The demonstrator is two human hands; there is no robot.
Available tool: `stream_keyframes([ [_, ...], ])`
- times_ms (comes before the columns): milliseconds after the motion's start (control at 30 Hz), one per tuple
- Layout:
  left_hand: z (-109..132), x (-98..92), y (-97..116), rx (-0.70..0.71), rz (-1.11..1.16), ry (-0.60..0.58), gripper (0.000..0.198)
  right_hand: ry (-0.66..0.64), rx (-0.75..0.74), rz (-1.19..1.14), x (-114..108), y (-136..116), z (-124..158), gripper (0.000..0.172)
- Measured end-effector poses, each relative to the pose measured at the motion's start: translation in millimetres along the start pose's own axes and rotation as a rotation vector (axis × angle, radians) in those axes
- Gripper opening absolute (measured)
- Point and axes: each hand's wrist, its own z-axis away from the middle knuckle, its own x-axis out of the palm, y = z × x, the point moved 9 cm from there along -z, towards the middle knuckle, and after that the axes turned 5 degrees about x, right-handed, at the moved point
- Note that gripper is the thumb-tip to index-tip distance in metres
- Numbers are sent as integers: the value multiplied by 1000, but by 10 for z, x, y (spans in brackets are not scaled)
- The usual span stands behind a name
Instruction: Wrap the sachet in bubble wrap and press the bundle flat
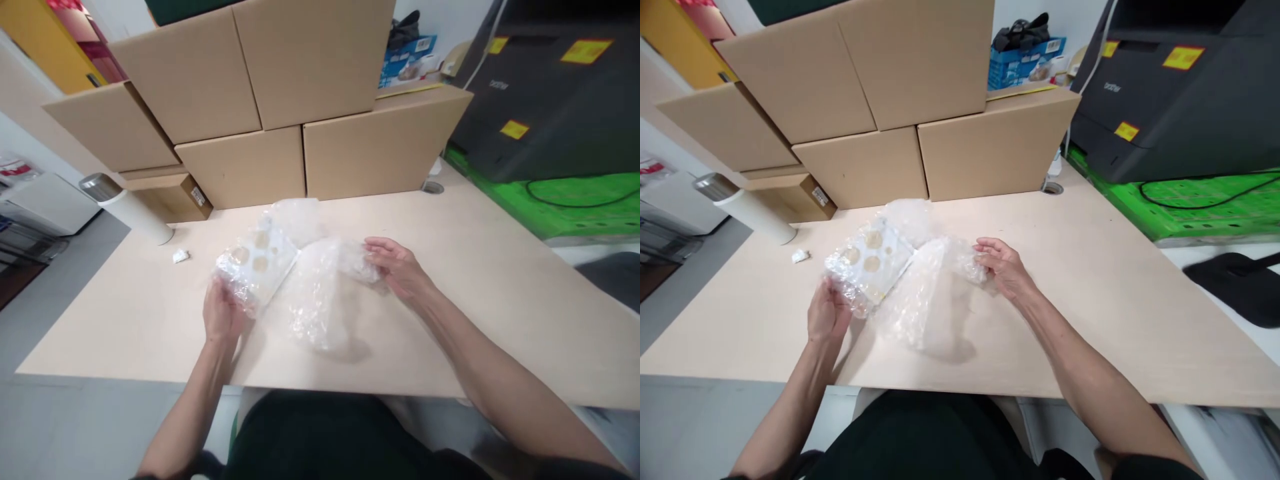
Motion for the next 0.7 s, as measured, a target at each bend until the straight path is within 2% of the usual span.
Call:
stream_keyframes([
  [67, 56, -156, -24, -34, -102, 0, 43, 26, -24, 6, -47, -18, -21, 44],
  [100, 100, -191, 34, 13, -222, -19, 56, 43, -39, 12, -76, -30, -32, 42],
  [167, 207, -148, 245, 210, -526, -79, 76, 77, -79, 26, -136, -66, -50, 40],
  [233, 323, 68, 437, 455, -860, -192, 74, 108, -142, 39, -191, -122, -54, 38],
  [300, 392, 351, 458, 625, -1138, -371, 65, 147, -219, 58, -253, -188, -48, 35],
  [400, 371, 624, 243, 649, -1387, -661, 57, 237, -290, 84, -368, -229, -48, 36],
  [467, 344, 690, 121, 623, -1458, -760, 52, 291, -300, 97, -428, -212, -67, 41],
  [567, 366, 722, 91, 659, -1515, -743, 42, 384, -299, 55, -501, -166, -80, 53],
  [633, 413, 729, 103, 671, -1522, -717, 36, 418, -255, -63, -513, -94, -72, 57],
  [700, 454, 731, 112, 664, -1525, -703, 32, 354, -151, -196, -411, 17, -69, 54],
])
